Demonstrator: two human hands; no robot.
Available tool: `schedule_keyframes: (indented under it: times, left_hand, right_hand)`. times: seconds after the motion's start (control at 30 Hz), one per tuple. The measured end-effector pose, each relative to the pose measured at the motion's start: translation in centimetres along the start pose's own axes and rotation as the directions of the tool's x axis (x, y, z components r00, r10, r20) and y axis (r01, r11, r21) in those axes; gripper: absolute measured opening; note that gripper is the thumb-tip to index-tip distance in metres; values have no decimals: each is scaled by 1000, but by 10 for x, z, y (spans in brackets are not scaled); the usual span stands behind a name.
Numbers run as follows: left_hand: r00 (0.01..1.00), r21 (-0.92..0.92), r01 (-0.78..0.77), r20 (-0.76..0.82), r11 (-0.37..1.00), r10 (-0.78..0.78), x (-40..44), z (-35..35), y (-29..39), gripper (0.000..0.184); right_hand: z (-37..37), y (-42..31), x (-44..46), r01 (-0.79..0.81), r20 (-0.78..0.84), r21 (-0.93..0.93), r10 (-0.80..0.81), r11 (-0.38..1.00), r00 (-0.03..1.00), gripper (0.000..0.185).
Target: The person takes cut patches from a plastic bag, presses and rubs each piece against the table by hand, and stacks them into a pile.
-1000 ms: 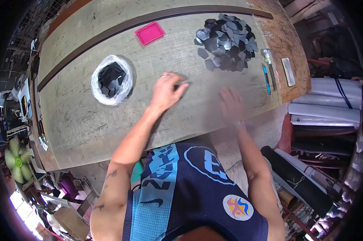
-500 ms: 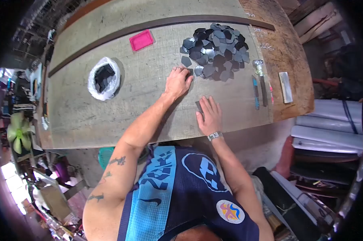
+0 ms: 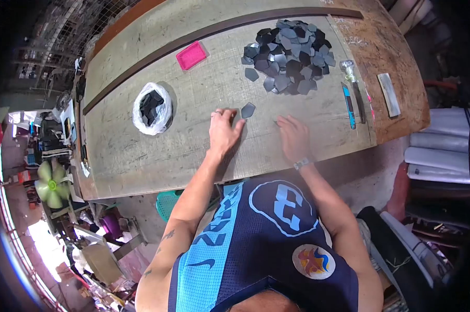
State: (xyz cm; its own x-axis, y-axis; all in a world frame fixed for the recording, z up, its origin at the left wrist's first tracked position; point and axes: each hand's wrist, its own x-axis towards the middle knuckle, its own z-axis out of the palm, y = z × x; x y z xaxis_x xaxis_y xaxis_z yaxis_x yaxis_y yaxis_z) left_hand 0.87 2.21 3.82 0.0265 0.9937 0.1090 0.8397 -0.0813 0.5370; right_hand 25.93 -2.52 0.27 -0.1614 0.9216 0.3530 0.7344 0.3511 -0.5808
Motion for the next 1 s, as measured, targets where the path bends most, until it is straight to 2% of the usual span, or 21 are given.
schedule_keyframes:
  times: [0.03,0.07,0.1,0.17,0.2,0.23,0.27,0.33,0.37,0.4,0.47,0.5,0.63,0.77,0.87,1.0]
  left_hand:
    - [998,-14,-38,42,999,39,3,5,-5,37]
    - [999,-35,-18,26,999,19,5,12,-8,37]
    - [998,-10,-66,-3,998,65,5,17,-4,35]
    - [990,4,-131,-51,991,131,0,22,6,30]
    - [994,-16,-96,-60,995,95,-6,23,11,30]
    - [992,-20,-114,-48,993,113,-13,24,14,28]
    - [990,-25,-139,-37,990,138,-18,25,15,27]
    - [991,-78,-131,-28,988,130,-32,24,10,33]
    - [976,-45,-219,-21,975,219,-38,25,7,38]
    - [952,-13,-307,-13,952,307,-44,26,3,44]
    - [957,-28,-289,12,957,290,-52,34,-4,50]
    - [952,-10,-306,4,952,306,-52,34,-4,49]
    - [952,34,-305,5,952,305,-52,31,-2,49]
    - [956,53,-293,3,955,293,-52,30,1,52]
    - [957,68,-287,-11,955,289,-53,36,0,51]
    - [954,78,-298,-8,951,300,-55,35,2,49]
  right_hand:
    - [3,1,3,-84,-24,66,86,994,996,25]
    - [4,3,6,-163,-33,131,169,978,985,24]
    - [1,-2,17,-196,-44,207,209,958,977,25]
    - [-2,-14,37,-205,-20,229,215,952,976,26]
    - [0,-18,43,-233,-21,269,248,935,969,26]
    - [8,-17,50,-184,-43,276,203,943,978,28]
    - [16,-18,56,-177,-17,266,188,947,982,28]
    - [30,-21,61,-42,-50,168,51,985,997,28]
    - [34,-21,55,-79,100,175,62,981,993,33]
    - [37,-23,47,-77,114,169,58,983,992,33]
    - [42,-25,30,186,241,-97,-159,978,957,42]
    - [41,-25,29,155,329,-108,-112,982,938,52]
    - [44,-26,48,173,391,-231,-72,957,918,53]
    - [34,-23,40,175,420,-207,-74,963,904,54]
    - [31,-15,38,246,436,-260,-114,934,893,56]
    - [38,-16,60,192,449,-258,-58,947,892,58]
